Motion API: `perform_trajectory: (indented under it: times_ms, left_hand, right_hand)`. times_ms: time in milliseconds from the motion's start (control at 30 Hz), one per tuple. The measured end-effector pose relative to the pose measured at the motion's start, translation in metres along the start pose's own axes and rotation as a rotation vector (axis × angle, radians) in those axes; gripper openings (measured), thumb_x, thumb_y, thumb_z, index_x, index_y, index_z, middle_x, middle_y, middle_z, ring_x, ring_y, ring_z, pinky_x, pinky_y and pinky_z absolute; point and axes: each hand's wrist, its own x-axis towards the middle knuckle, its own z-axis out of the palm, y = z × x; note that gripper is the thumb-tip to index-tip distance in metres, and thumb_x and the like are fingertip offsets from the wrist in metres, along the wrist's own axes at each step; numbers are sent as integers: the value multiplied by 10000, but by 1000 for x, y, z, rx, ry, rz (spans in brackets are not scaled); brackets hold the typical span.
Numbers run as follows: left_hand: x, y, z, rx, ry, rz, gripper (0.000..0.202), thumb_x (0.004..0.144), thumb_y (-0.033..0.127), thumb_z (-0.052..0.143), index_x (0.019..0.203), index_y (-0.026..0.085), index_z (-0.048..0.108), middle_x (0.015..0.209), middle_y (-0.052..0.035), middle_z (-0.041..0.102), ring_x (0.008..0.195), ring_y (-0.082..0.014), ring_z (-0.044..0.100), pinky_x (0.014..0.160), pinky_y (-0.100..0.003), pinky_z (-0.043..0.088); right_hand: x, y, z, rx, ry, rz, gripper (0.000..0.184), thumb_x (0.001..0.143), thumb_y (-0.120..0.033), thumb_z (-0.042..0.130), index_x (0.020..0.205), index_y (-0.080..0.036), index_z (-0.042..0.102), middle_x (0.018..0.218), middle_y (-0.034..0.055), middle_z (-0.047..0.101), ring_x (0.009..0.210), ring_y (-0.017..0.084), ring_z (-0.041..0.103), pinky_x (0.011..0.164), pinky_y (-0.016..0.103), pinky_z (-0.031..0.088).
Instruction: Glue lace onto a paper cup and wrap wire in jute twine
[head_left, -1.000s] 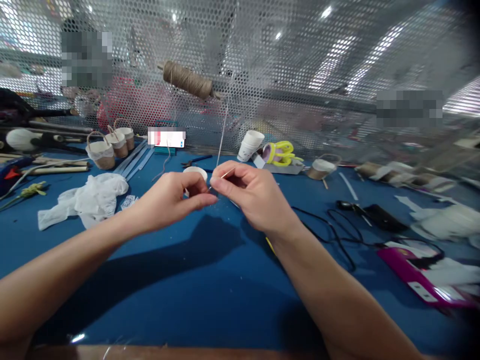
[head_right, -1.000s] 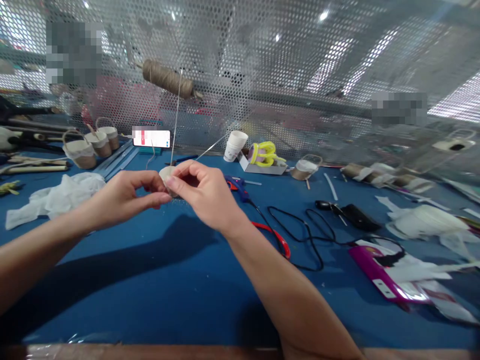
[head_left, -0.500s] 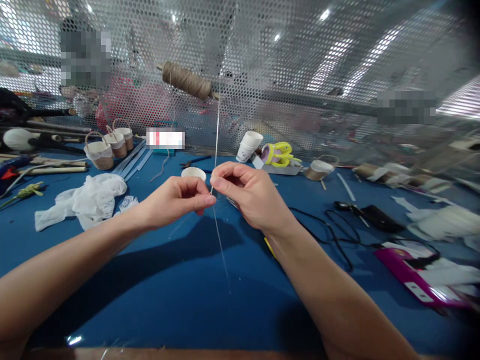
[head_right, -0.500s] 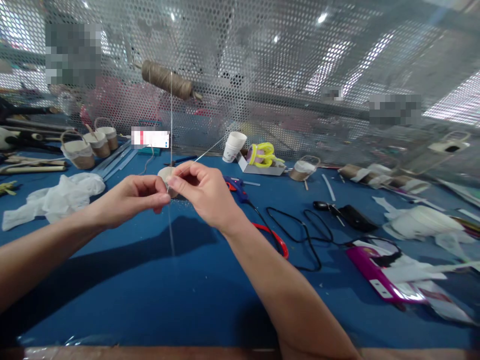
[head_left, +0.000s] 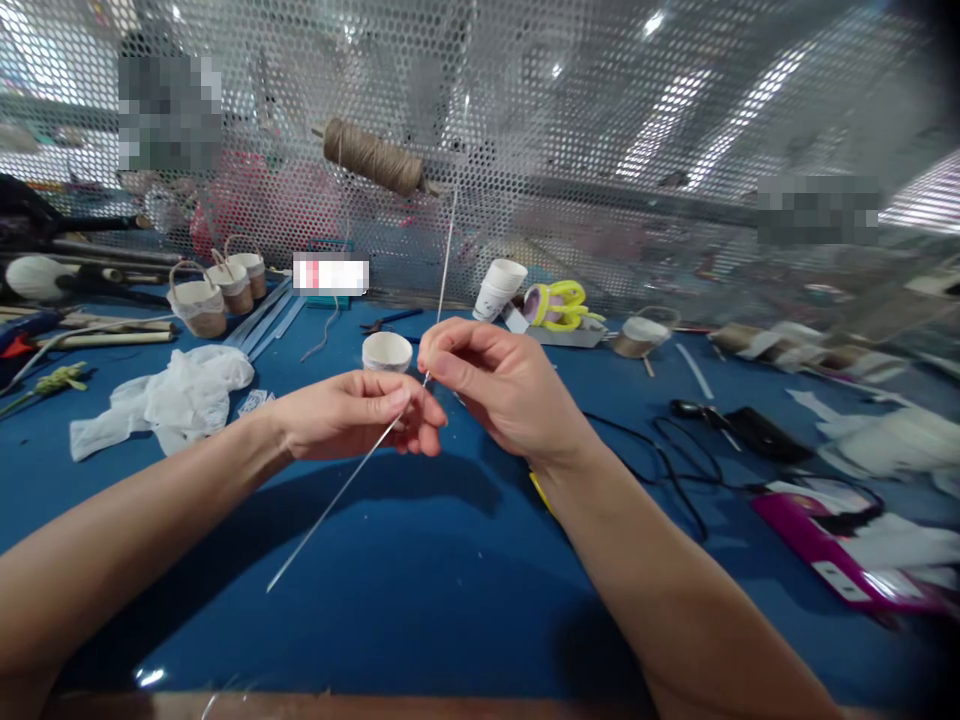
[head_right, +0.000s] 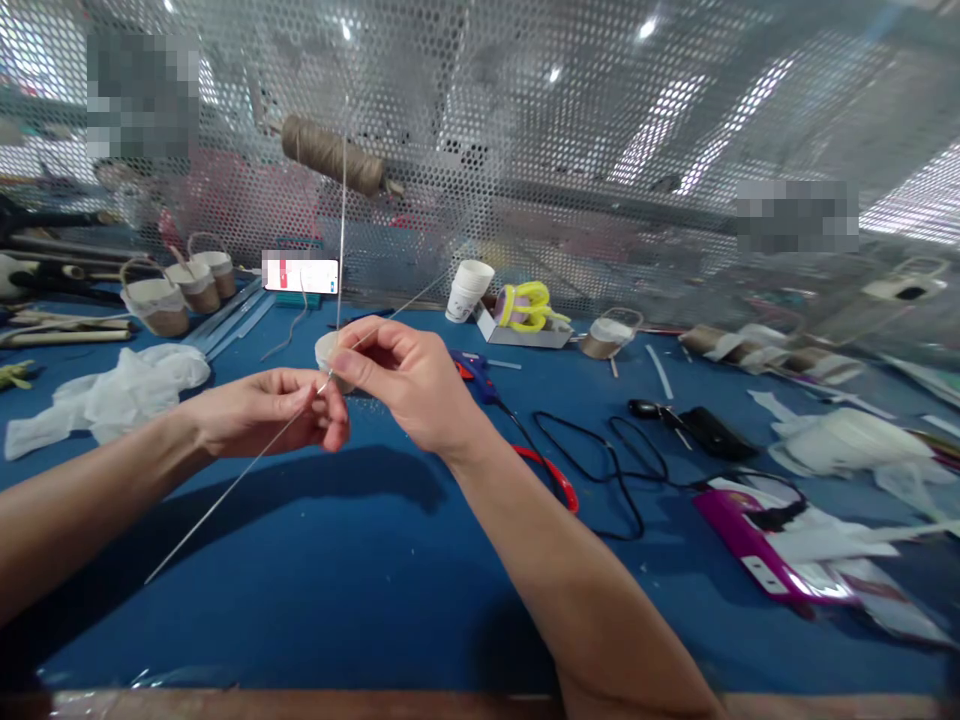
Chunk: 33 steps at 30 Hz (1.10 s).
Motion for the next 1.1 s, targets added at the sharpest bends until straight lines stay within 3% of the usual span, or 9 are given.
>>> perform_trajectory:
  times_ms: [133,300,367,433,633,767,867,1033,1100]
  left_hand:
    - [1,-2,6,147,89,59,317,716,461,645,661,166,545,604,25,528,600,-99,474,616,-243,366]
    - [0,6,18,1166,599,214,232,770,269,558,578,161,487,546,25,458,562,-112,400,595,-271,316]
    - [-2,10,22,1422,720,244,226,768,231,546,560,157,493,531,20,460,571,-121,409,614,-286,316]
    - [-4,14,21,1360,667,216,227,775,259,545,576,155,512,532,22,482,547,-110,413,593,-273,328]
    - [-4,15,-1,447,184,126,274,799,427,559,818,165,635,806,-41,638,750,-131,551,706,-273,409]
    - [-2,6,-4,192,60,41,328,714,494,636,741,167,612,693,-19,603,663,-120,531,658,-263,404]
    - [-1,4,4,417,178,84,291,746,440,599,667,165,546,644,2,557,594,-106,482,602,-252,385]
    - [1,5,19,1389,662,252,185,778,215,507,603,156,521,589,-13,551,637,-151,483,669,-317,352]
    - [0,8,20,1465,700,229,193,776,207,506,591,152,524,565,-14,550,613,-150,482,664,-323,350]
  right_hand:
    - [-1,-1,1,-89,-19,-7,161,753,-315,647,687,-189,572,699,-6,574,670,122,561,665,278,490]
    - [-1,3,5,-463,170,-66,95,761,-205,620,684,-170,576,714,15,585,681,124,543,684,274,470]
    - [0,4,7,-536,220,-99,86,758,-177,612,681,-170,576,729,24,591,700,130,542,696,278,466]
    - [0,4,7,-504,212,-91,85,760,-180,611,681,-172,579,732,20,592,691,126,538,688,273,467]
    - [1,1,-1,-58,82,8,133,735,-271,657,674,-173,591,685,-15,553,630,101,520,635,258,472]
    - [1,1,-1,32,23,38,145,718,-284,677,678,-172,594,699,-13,556,640,102,532,637,259,477]
    - [1,2,1,-101,46,28,131,740,-282,650,695,-175,588,707,-6,572,634,109,541,635,268,484]
    - [1,10,6,-557,258,-145,92,753,-199,610,674,-174,570,729,21,589,678,131,543,672,282,471]
    - [2,13,7,-570,262,-150,95,756,-199,603,670,-174,569,741,27,595,687,133,544,674,284,467]
